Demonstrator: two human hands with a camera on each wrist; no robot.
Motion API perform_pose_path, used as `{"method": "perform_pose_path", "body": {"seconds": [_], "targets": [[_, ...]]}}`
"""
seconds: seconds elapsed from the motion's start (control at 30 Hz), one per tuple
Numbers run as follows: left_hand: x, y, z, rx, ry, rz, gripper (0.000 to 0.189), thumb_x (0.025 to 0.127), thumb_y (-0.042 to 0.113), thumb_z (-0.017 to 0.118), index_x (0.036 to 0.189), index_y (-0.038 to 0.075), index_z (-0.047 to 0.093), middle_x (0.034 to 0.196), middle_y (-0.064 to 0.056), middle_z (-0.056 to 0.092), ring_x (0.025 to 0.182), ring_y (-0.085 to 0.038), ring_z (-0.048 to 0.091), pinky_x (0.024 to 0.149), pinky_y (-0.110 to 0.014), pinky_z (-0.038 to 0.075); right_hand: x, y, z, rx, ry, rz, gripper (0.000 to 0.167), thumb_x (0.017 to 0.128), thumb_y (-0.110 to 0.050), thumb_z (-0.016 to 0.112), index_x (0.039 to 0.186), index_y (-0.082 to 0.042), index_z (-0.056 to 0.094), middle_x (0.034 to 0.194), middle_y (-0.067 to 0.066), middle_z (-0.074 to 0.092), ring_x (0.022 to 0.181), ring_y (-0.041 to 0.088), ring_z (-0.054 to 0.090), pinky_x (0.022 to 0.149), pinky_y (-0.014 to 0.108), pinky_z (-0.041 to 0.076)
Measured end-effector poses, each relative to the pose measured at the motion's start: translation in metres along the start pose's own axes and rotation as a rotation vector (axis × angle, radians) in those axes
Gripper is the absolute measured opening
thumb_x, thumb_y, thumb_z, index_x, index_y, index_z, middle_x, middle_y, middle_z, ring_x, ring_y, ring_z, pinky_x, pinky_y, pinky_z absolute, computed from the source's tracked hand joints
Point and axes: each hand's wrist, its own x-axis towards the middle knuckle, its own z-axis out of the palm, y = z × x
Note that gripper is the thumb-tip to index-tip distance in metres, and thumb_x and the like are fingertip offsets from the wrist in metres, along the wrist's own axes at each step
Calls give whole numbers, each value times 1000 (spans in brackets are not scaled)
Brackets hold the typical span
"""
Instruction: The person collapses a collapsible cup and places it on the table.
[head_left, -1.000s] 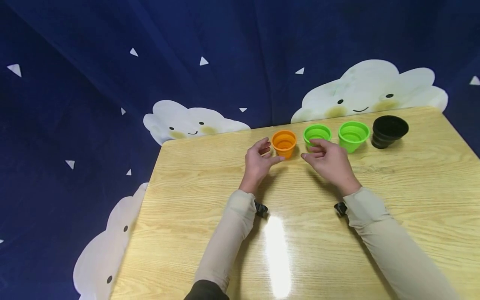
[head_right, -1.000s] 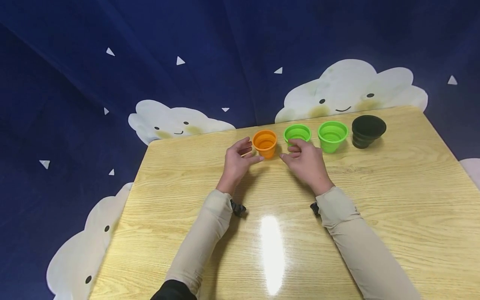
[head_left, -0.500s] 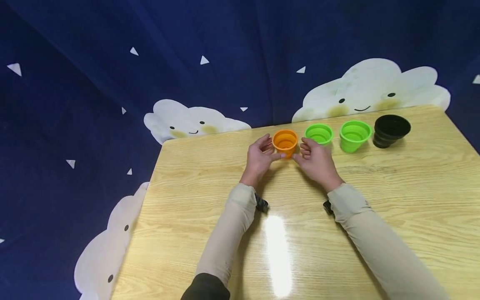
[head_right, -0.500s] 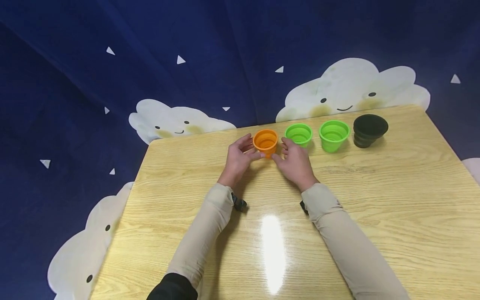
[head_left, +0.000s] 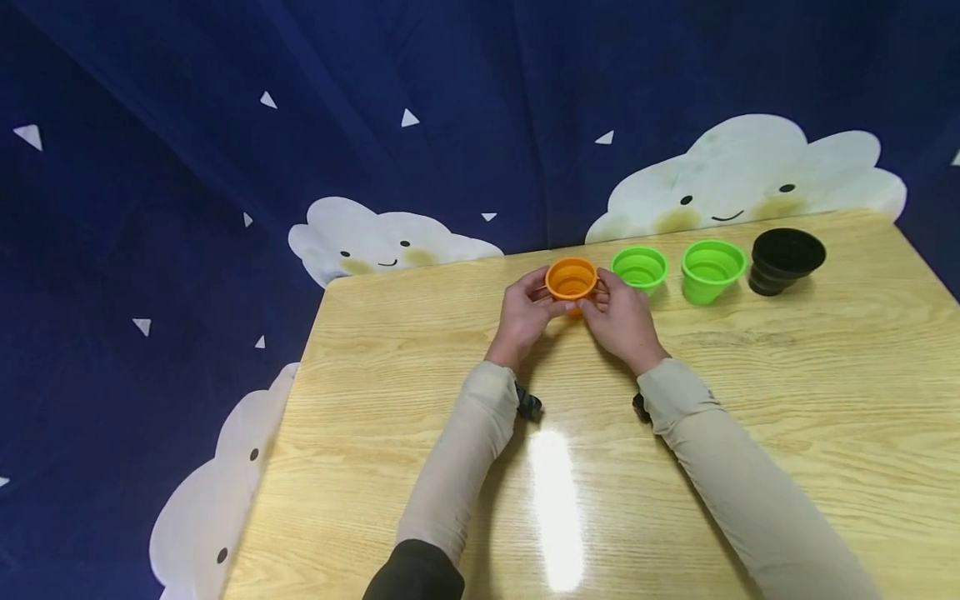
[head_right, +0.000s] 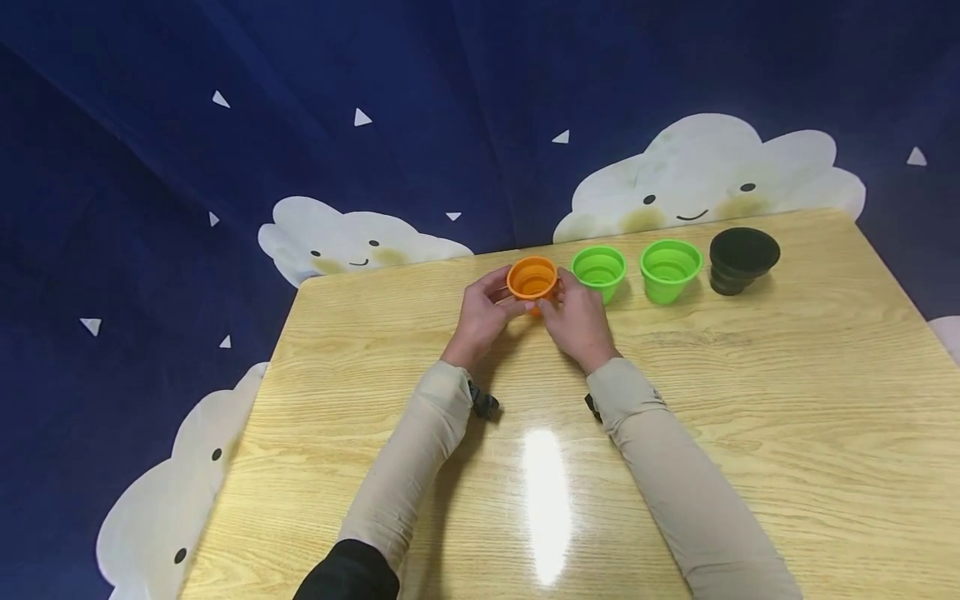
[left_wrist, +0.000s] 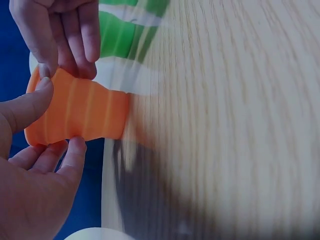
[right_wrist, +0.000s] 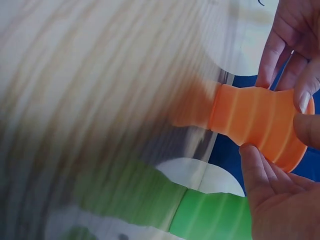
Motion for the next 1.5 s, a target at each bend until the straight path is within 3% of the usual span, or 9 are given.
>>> {"method": "perform_pose_path", "body": {"seconds": [0.77,1.13,1.33,1.5], "targets": [[-2,15,-4,-15,1,-10,65,77,-9,83,137,2,60,123,-10,66,103,-24,69,83,-28,58,5,-10,-7,12,19,-22,59,93,-8,70,142,13,45,123,28,65,100,35,71,82,40,59],[-5,25,-13,11,-61,-30,68,80,-6,81,142,2,55,122,-10,67,102,-21,68,87,-27,57,6,-16,-14,46,-9,44,66,94,-16,71,147,9,41,123,25,65,101,32,70,84,40,58],[-7,29,-17,82,-85,21,68,85,-4,78,147,7,51,120,-11,67,100,-20,65,89,-28,56,7,-19,-19,47,-5,43,65,95,-19,71,148,4,42,119,23,67,97,31,70,83,39,59],[-8,32,-19,132,-92,103,55,87,-5,74,139,8,59,118,-11,69,98,-20,67,88,-27,56,8,-21,-22,28,15,5,59,94,-20,72,144,1,50,114,22,70,93,30,71,78,30,59]]}}
